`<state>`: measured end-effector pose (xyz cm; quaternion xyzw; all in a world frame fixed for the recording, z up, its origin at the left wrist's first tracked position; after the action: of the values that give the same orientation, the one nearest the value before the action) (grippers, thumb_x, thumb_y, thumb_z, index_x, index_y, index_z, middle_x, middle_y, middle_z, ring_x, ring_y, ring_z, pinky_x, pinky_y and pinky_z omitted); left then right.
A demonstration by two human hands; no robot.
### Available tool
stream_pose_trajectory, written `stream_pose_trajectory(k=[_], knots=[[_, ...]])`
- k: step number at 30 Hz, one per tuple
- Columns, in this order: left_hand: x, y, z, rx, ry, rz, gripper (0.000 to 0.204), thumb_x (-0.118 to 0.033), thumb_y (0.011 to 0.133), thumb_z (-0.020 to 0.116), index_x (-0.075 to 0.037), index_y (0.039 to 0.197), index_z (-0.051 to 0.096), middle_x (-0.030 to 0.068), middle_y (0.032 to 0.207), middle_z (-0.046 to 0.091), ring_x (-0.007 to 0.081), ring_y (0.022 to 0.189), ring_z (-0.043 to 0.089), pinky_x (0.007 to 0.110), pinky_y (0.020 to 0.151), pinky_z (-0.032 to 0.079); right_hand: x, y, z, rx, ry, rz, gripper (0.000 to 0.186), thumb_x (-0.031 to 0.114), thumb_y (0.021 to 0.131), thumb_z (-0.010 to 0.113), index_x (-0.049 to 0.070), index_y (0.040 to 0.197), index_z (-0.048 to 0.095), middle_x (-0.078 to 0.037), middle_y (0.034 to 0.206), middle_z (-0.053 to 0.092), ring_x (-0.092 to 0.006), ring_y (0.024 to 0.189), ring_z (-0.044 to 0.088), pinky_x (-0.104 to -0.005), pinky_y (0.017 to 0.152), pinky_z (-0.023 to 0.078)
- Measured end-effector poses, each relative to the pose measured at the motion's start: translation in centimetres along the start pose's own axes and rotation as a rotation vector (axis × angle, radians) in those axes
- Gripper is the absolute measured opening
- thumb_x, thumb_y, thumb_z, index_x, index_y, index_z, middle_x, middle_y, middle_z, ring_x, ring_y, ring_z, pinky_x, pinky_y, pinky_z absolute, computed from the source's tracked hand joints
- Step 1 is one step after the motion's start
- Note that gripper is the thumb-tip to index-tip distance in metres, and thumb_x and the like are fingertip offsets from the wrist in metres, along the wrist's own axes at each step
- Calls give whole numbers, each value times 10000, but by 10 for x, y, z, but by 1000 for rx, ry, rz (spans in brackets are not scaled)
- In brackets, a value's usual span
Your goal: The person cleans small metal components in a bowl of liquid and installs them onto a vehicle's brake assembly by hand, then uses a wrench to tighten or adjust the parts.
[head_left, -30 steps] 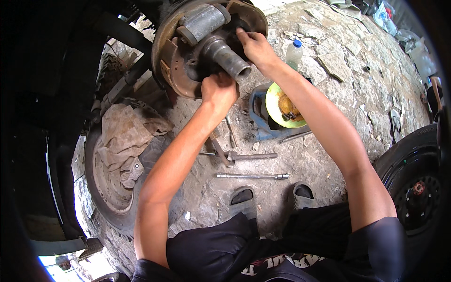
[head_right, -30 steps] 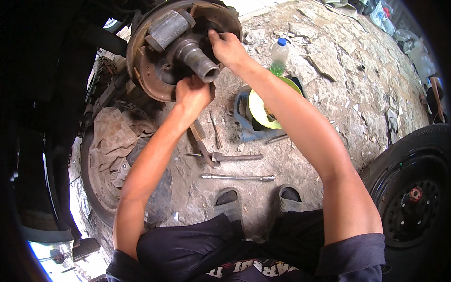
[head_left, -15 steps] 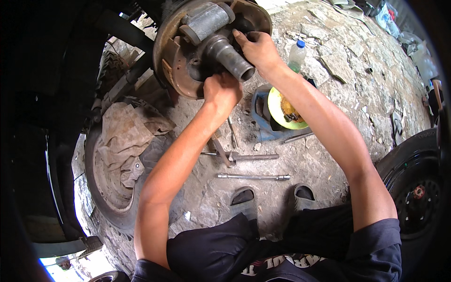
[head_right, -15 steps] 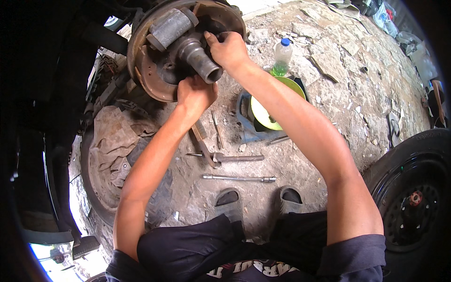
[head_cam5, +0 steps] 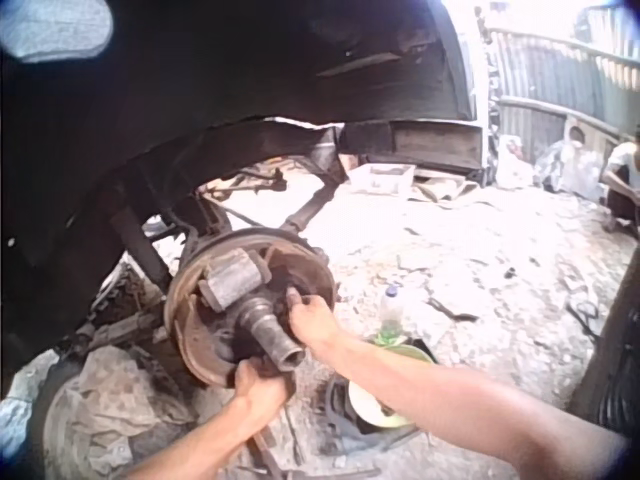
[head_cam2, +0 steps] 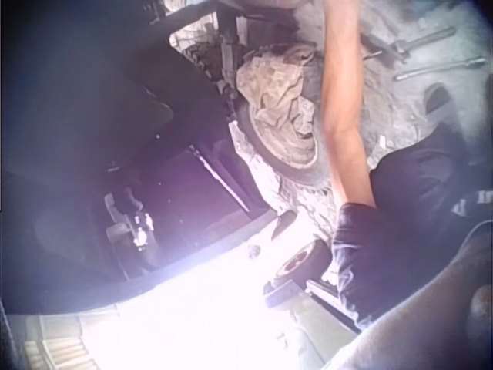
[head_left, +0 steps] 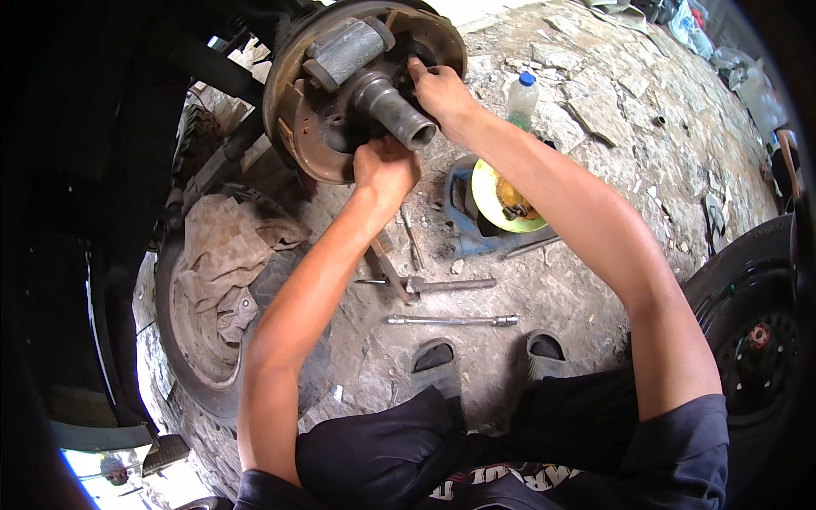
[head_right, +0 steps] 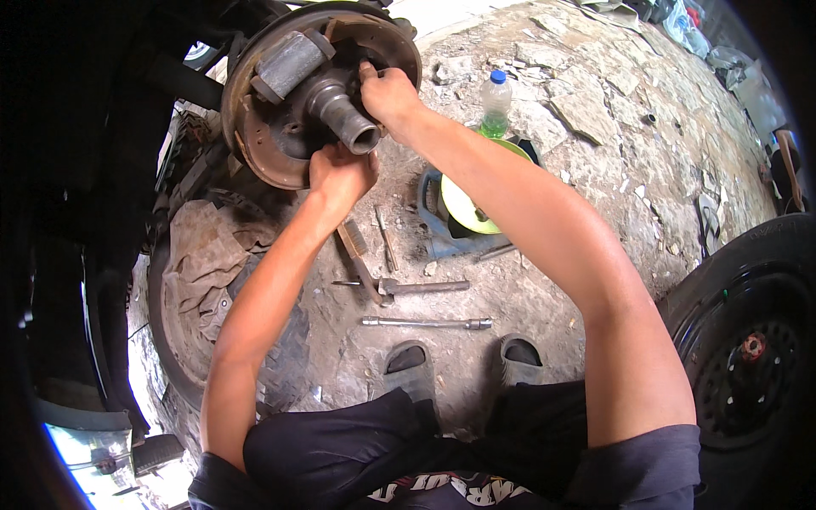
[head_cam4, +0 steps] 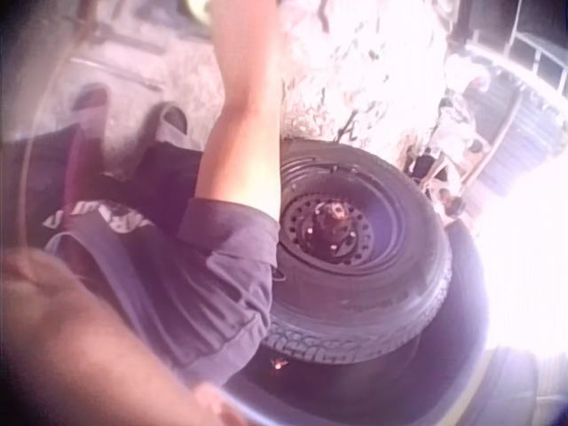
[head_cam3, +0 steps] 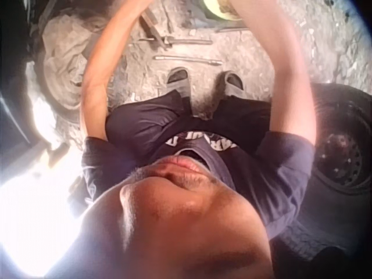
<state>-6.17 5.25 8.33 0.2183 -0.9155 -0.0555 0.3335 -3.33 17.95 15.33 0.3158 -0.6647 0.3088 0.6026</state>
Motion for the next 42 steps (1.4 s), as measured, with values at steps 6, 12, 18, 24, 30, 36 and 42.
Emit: stream_pose_trajectory(k=[6, 12, 18, 24, 30, 36, 42], knots=[[5, 3, -21, -29, -305, -136, 306, -361, 831, 604, -68, 770, 668, 159, 734, 659, 313, 654, 663, 409, 609, 552, 5, 5, -5, -22, -328, -238, 521, 421, 953, 535, -77, 863, 658, -183, 753, 653, -249, 754, 622, -362, 711, 468], [7, 5, -34, -57, -298, -115, 301, -340, 818, 629, -47, 760, 668, 172, 729, 661, 328, 654, 667, 416, 603, 558, -12, 10, 3, -37, 132, -53, 530, 421, 957, 532, -78, 827, 657, -157, 711, 638, -211, 715, 600, -362, 693, 468], [10, 3, -31, 26, -327, -167, 311, -352, 820, 623, -50, 758, 668, 167, 730, 664, 321, 655, 669, 407, 598, 556, -12, 9, -1, -23, -16, -99, 539, 424, 960, 528, -80, 814, 655, -120, 702, 630, -187, 688, 571, -355, 691, 467], [10, 3, -43, 102, -282, -160, 175, -249, 806, 625, -92, 813, 701, 118, 816, 702, 268, 758, 703, 354, 617, 559, 3, 5, -6, -106, -267, -247, 515, 411, 955, 545, -72, 816, 657, -116, 725, 641, -184, 696, 576, -354, 692, 468], [7, 7, -44, 125, -325, -124, 153, -224, 792, 631, -92, 819, 704, 122, 809, 699, 282, 751, 700, 358, 606, 557, -16, 9, 1, 25, 273, 38, 472, 437, 943, 563, -25, 934, 663, -51, 809, 620, -148, 757, 537, -316, 700, 450], [13, 0, -41, -62, -346, -163, 208, -226, 780, 631, -39, 859, 680, 178, 796, 686, 314, 683, 693, 404, 587, 567, -1, -15, -27, 354, 29, -19, 666, 627, 906, 501, -17, 860, 662, -42, 676, 583, -117, 634, 554, -298, 597, 461], [15, -6, -48, -57, -278, -145, 364, -347, 840, 612, 13, 889, 640, 185, 746, 666, 331, 613, 680, 428, 565, 573, -95, -11, -108, 594, -1235, -529, 433, 425, 903, 594, 1, 846, 659, -178, 761, 667, -328, 720, 666, -434, 660, 523]])
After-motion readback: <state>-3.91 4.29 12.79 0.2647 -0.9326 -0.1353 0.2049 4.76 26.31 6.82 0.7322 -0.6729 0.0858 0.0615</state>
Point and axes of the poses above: each hand's wrist, its own y-axis towards the middle knuckle, its own z-axis out of the palm, x = y × z, the point moved 5 cm from there along y, towards the middle knuckle
